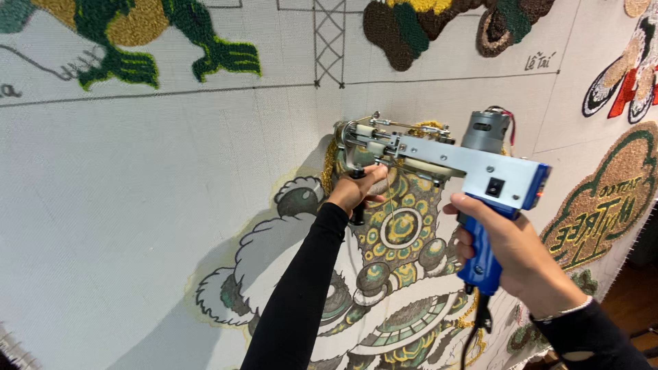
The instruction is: The person uses a tufting gun to punch colored yarn into a large canvas frame, following the lines of a pre-drawn lion design. They move the tool along circular paths to fill in shapes and occasionally use their hand to pick out loose threads or check the surface.
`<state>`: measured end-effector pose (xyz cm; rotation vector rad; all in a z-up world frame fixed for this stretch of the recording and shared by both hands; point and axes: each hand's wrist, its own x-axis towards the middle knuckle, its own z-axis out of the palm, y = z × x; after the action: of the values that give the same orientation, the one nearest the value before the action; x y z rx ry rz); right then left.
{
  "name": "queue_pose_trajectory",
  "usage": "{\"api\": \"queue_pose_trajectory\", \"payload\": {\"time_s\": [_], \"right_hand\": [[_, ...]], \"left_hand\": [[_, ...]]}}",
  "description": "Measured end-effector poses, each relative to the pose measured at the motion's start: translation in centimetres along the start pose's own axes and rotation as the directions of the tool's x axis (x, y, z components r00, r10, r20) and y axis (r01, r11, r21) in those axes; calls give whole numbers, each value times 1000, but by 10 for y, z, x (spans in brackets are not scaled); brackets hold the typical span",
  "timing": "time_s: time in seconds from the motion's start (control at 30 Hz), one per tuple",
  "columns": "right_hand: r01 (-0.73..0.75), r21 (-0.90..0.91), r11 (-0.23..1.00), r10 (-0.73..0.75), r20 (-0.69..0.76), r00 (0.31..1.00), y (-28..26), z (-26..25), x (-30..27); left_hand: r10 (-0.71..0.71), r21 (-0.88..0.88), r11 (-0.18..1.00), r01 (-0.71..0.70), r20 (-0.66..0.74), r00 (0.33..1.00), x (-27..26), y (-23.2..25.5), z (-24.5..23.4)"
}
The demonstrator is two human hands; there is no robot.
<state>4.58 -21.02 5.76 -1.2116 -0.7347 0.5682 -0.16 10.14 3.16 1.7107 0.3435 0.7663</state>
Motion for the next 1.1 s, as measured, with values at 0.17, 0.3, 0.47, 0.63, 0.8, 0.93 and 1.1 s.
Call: {"api": "queue_pose_trajectory", "payload": {"time_s": [0.17, 0.3, 0.47, 0.63, 0.8, 0.93, 1.1], "right_hand": [[-31, -10, 999, 30, -32, 999, -1, -33, -4], [30, 43, 999, -31, 8, 999, 5, -63, -12], [45, 71, 996, -47, 29, 998, 9, -84, -26], [-13, 51, 999, 15, -37, 999, 8, -78, -33], [-28, 51, 998, 28, -4, 1000, 7, -67, -32], [-22, 4, 1000, 22, -21, 1000, 6, -63, -30], [-16, 13, 1000, 16, -19, 1000, 5, -55, -31]], "left_hand": [[87, -91, 993, -71, 193, 977, -8, -3, 17], [20, -31, 999, -15, 158, 987, -13, -8, 36], [5, -12, 1000, -4, 134, 991, -21, -6, 57], [-29, -83, 996, 36, 73, 997, -39, -8, 60], [21, -98, 995, -10, 106, 994, -40, -12, 54], [-7, -85, 996, 15, 98, 995, -38, -19, 48], [-24, -104, 994, 34, 95, 995, -36, -22, 44]]}}
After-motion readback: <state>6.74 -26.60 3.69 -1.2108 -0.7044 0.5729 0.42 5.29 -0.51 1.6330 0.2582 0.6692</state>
